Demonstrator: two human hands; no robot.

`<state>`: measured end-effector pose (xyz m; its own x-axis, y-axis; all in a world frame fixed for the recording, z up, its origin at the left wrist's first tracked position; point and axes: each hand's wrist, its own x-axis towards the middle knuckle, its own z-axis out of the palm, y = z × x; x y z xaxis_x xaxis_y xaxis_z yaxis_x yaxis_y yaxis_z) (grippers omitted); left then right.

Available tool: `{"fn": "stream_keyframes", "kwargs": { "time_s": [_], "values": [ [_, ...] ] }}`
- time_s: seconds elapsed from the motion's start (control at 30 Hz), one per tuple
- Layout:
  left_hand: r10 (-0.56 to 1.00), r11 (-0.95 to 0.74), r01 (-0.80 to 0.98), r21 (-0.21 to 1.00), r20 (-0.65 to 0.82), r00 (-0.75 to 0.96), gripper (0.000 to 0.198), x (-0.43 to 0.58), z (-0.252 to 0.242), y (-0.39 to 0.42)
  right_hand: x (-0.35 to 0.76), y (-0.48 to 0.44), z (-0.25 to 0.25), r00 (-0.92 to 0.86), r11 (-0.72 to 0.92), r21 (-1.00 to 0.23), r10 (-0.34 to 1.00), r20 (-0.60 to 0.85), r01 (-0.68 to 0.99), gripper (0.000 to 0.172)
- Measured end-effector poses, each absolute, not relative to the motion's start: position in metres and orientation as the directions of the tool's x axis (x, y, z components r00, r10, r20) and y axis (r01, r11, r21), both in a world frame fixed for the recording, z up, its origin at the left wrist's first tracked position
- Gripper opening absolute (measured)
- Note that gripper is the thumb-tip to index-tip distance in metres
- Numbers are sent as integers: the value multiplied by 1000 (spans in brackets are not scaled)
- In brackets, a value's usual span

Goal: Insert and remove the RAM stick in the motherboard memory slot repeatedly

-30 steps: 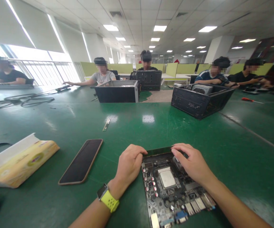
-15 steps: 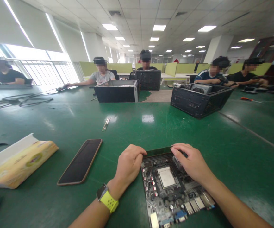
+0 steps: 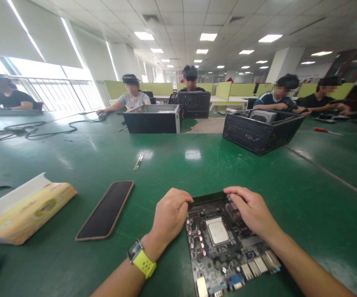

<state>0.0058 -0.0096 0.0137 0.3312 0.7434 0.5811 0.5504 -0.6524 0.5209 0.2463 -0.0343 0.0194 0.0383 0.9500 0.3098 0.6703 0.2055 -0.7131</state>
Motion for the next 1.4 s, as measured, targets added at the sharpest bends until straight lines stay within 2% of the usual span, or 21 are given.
{"fn": "stream_keyframes", "kwargs": {
  "time_s": [1.13, 1.27, 1.4],
  "values": [
    [699, -688, 567, 453, 625, 348, 26, 8, 12, -9, 249, -33, 18, 10, 210, -667, 951, 310, 714, 26],
    [714, -668, 594, 448, 610, 344, 24, 7, 12, -10, 248, -34, 18, 11, 227, -648, 940, 341, 727, 24],
    [765, -599, 643, 477, 578, 284, 23, 7, 10, -11, 248, -36, 17, 51, 222, -696, 936, 348, 683, 23]
  ]
}}
